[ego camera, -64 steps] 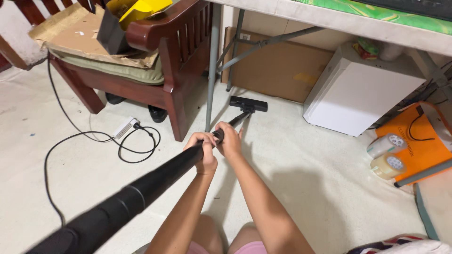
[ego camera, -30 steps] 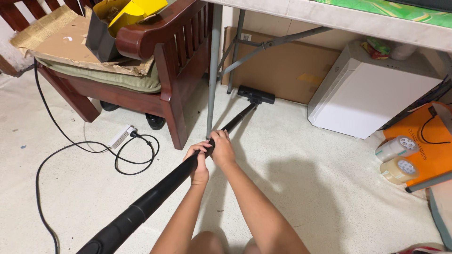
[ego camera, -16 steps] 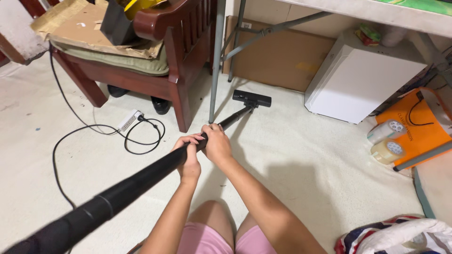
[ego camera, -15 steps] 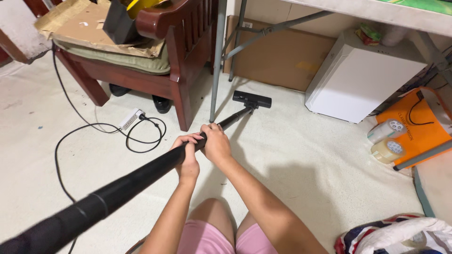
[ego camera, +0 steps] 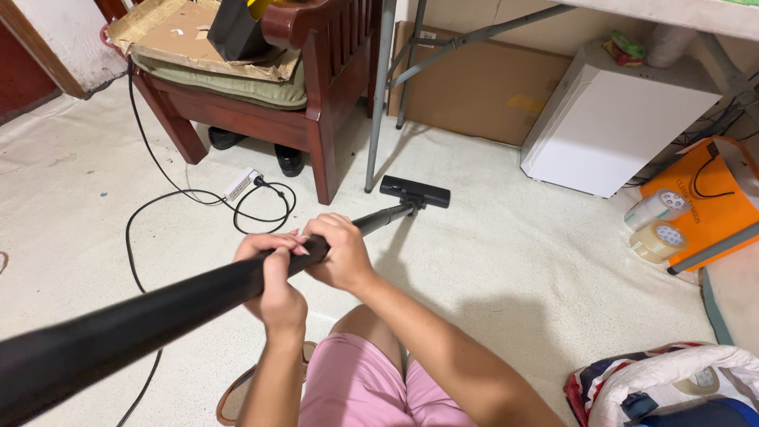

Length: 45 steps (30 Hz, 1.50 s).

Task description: The person assembles a vacuum cleaner by connecting the extension tubes and floor head, then uses it to vacuum the floor around furniture and objects.

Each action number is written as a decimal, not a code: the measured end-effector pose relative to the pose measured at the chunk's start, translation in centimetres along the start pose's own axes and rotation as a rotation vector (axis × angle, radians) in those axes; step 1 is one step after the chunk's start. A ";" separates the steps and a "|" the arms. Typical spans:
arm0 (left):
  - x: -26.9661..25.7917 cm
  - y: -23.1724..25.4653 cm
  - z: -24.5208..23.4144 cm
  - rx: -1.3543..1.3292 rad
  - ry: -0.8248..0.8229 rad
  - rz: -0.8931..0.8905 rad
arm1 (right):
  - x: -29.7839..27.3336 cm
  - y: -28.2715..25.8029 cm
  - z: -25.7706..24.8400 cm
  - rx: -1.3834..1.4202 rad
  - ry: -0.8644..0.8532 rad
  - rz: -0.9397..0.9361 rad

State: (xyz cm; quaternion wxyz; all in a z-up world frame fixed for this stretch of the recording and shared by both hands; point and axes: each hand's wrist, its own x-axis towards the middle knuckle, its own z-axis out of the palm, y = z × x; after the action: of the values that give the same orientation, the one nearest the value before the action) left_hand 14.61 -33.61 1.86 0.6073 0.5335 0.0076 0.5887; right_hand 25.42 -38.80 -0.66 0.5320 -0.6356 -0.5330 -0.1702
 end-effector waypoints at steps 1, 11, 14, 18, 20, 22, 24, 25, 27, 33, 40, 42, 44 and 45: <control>-0.3 0.5 -0.2 -0.055 0.025 -0.011 | -0.2 -0.7 0.2 0.014 0.021 0.001; 2.5 -6.3 -3.4 -0.234 0.074 0.060 | 0.6 2.4 4.1 -0.042 0.024 0.021; 2.6 -10.8 -3.2 -0.299 0.016 0.035 | 0.5 6.1 4.5 -0.101 0.018 0.046; 1.1 -15.7 -0.6 -0.310 -0.016 0.000 | 0.1 10.8 2.7 -0.137 -0.007 0.099; 1.0 -17.3 0.7 -0.275 -0.032 0.009 | 0.3 12.5 2.0 -0.139 -0.004 0.111; 1.5 -18.8 1.8 -0.264 -0.039 0.001 | 0.8 14.2 1.3 -0.127 0.002 0.115; 2.5 -20.4 2.7 -0.273 -0.040 -0.020 | 1.7 15.7 1.1 -0.136 0.015 0.113; 3.1 -21.1 3.0 -0.268 -0.043 -0.015 | 2.1 16.4 1.2 -0.138 0.022 0.110; 4.0 -22.7 3.6 -0.256 -0.053 -0.005 | 3.0 17.7 1.3 -0.162 0.044 0.125; 4.7 -27.7 5.6 -0.179 -0.039 -0.074 | 4.0 22.8 0.5 -0.203 0.064 0.180; 1.9 -32.1 9.7 -0.052 -0.193 -0.048 | 2.1 30.3 -2.9 -0.289 -0.029 0.333; 1.5 -32.5 10.8 -0.051 -0.190 -0.093 | 1.8 31.1 -3.4 -0.283 -0.031 0.348; 2.0 -32.7 10.9 -0.059 -0.202 -0.082 | 2.0 31.4 -3.7 -0.281 -0.036 0.344; 2.0 -32.5 10.6 -0.056 -0.206 -0.072 | 2.2 31.4 -3.6 -0.275 -0.039 0.334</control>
State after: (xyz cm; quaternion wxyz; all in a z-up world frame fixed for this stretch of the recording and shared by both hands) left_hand 44.99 -30.40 -13.69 0.6402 0.5733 -0.0521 0.5087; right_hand 54.42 -36.59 -13.15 0.4508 -0.7848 -0.4023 -0.1382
